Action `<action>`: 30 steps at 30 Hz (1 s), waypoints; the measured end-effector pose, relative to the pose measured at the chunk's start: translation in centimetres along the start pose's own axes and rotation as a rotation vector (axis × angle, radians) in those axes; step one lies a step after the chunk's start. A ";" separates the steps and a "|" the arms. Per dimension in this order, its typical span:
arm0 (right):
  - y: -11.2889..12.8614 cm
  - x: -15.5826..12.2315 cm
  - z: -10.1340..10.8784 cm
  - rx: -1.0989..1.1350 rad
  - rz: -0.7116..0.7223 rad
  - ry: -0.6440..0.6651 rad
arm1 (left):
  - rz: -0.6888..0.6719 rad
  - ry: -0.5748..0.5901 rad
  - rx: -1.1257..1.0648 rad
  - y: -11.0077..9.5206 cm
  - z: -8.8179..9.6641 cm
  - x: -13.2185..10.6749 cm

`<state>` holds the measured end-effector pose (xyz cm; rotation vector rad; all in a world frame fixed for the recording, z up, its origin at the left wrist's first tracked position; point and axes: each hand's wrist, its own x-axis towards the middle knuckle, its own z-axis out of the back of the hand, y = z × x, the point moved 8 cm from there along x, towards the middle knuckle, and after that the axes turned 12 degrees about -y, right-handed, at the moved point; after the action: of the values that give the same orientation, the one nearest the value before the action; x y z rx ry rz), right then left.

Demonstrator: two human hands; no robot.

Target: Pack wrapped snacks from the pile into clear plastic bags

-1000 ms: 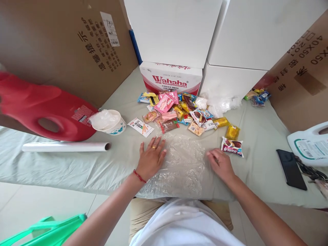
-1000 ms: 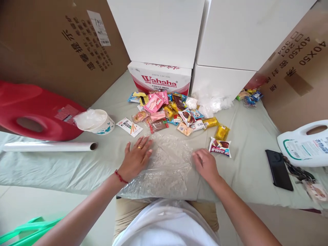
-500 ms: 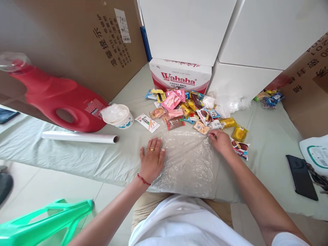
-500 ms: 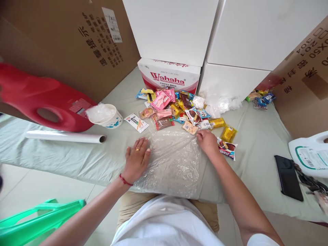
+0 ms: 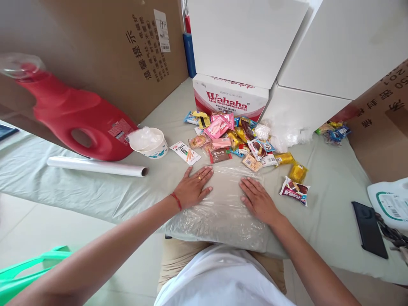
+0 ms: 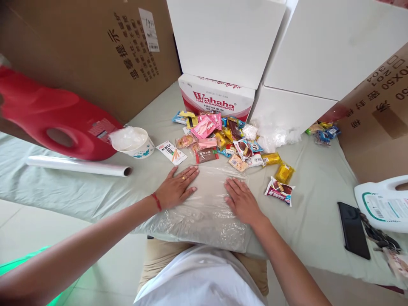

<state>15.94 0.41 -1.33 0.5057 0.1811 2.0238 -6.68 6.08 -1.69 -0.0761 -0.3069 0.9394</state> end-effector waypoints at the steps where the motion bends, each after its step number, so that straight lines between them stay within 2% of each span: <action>1: -0.8 -0.2 0.4 0.017 -0.034 -0.014 | 0.002 -0.008 0.000 0.1 0.1 -0.2; 4: -2.4 0.7 2.5 0.111 -0.126 -0.046 | 0.008 -0.029 -0.006 0.0 0.5 -0.7; 6: -3.3 3.0 4.5 0.131 -0.229 -0.099 | 0.008 -0.037 -0.012 -0.2 0.6 -0.8; 8: -4.7 6.7 7.0 0.052 -0.343 -0.212 | 0.011 -0.038 -0.016 -0.2 0.5 -0.8; 11: -6.6 13.8 9.6 -0.159 -0.383 -0.372 | 0.019 -0.037 -0.019 0.0 0.4 -0.7; 14: -9.0 20.3 9.0 -0.281 -0.403 -0.382 | 0.017 -0.035 -0.024 0.0 0.4 -0.8; 17: -10.6 24.6 6.3 -0.278 -0.337 -0.210 | 0.017 -0.045 -0.034 0.0 0.5 -0.8; 20: -12.8 26.1 5.3 -0.238 -0.401 -0.087 | 0.019 -0.074 -0.044 0.0 0.6 -0.9; 23: -15.2 26.3 6.5 -0.231 -0.506 -0.069 | 0.013 -0.091 -0.051 0.1 0.6 -0.9; 26: -16.3 26.5 7.7 -0.277 -0.556 -0.067 | 0.009 -0.097 -0.049 0.2 0.6 -0.9; 28: -15.3 27.5 8.0 -0.333 -0.468 -0.123 | 0.005 -0.101 -0.044 0.2 0.6 -0.9; 30: -12.9 29.1 7.2 -0.355 -0.281 -0.170 | 0.002 -0.100 -0.042 0.2 0.6 -0.9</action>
<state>17.41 31.38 8.88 0.3985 -0.1985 1.6809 -7.53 5.46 -1.32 -0.0680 -0.4196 0.9405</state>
